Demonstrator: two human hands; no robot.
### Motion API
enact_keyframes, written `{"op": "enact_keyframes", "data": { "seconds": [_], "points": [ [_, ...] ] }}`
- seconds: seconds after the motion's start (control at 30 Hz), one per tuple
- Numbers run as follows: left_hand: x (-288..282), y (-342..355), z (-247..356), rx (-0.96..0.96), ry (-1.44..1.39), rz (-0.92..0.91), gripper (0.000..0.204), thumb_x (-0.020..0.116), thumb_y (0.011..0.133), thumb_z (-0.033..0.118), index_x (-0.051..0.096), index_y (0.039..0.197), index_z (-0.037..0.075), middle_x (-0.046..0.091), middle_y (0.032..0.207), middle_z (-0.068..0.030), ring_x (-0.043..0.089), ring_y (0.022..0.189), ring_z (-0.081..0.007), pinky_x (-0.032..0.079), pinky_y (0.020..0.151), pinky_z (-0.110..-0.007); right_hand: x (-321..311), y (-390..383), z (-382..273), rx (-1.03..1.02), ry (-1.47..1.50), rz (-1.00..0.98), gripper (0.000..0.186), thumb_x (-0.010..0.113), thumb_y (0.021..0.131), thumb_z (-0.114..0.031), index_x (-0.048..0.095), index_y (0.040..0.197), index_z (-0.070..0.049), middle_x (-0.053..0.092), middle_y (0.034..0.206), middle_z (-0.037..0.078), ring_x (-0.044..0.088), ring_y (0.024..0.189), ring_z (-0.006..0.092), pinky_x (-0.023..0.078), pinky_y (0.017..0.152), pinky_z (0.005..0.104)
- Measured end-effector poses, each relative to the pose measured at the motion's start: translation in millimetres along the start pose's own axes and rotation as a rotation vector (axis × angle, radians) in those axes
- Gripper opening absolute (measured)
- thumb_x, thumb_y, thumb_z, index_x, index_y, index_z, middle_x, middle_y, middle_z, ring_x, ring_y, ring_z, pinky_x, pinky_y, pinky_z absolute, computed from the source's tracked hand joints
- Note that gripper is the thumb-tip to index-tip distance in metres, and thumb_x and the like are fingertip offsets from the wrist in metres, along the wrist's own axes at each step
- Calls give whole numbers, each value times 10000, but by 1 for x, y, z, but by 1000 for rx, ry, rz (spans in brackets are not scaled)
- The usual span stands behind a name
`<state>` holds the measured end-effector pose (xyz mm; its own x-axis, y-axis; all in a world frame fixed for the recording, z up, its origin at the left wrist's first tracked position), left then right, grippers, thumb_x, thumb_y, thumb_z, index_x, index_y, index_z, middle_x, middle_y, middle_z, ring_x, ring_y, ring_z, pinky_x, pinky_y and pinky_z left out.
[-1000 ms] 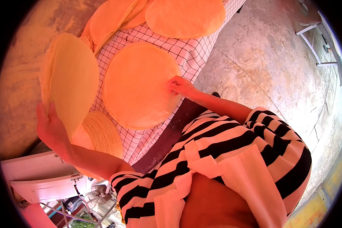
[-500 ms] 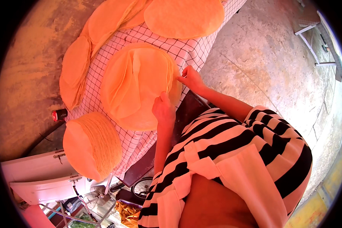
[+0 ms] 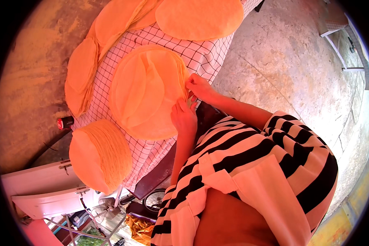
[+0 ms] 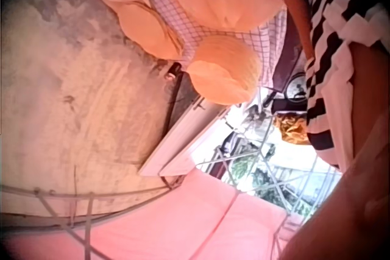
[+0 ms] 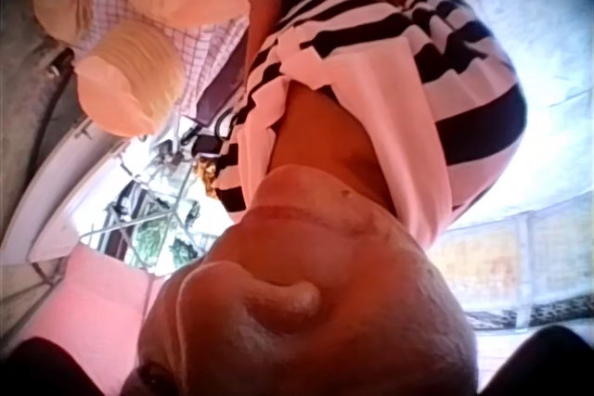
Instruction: The person peels thin, round dough skins one by one from a stack and places them onto a separate stack on a table covered with a checkered cloth.
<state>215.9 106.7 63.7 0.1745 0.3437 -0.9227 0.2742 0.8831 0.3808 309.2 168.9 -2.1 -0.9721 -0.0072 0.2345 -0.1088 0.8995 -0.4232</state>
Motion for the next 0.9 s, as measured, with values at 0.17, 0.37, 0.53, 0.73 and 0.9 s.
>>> {"op": "enact_keyframes", "data": {
  "seconds": [0.17,0.37,0.53,0.73,0.9],
  "points": [
    [14,-7,-27,-244,31,-169,318,619,768,181,458,973,-2,553,741,-147,540,653,-355,445,549,-403,14,-1,0,52,151,-108,272,487,873,-291,452,927,-27,560,904,90,608,630,156,482,493,246],
    [-42,61,-154,-493,-544,-277,318,607,780,102,513,1056,-25,600,886,-194,571,810,-198,442,724,-309,16,3,27,55,238,-159,403,466,894,-381,444,1104,-37,502,1063,63,596,838,156,476,664,253],
    [-242,143,-236,-365,-77,154,298,586,809,162,529,999,-60,603,1003,-184,582,878,-208,451,749,-304,14,8,26,9,77,-128,351,526,866,-319,473,1057,-30,536,990,69,584,830,149,479,648,264],
    [-238,138,-138,-298,325,-63,221,580,803,132,546,1019,107,585,744,-157,554,638,-308,433,582,-360,-35,19,36,-137,-243,252,301,627,760,-248,522,911,-10,583,837,93,559,745,180,443,678,303],
    [-92,79,-108,13,67,-137,103,523,786,84,514,889,85,547,604,-95,557,556,-269,419,477,-379,-21,13,23,-160,-341,98,258,631,757,-230,512,814,-8,585,718,73,564,667,162,450,616,291]
  ]
}}
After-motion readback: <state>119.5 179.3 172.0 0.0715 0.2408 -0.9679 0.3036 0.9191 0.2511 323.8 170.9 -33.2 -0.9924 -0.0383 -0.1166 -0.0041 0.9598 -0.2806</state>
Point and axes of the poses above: each hand's wrist, its own y-axis towards the middle knuckle, its own x-axis out of the palm, z = x × y, the point moved 6 cm from there along y, towards the middle knuckle
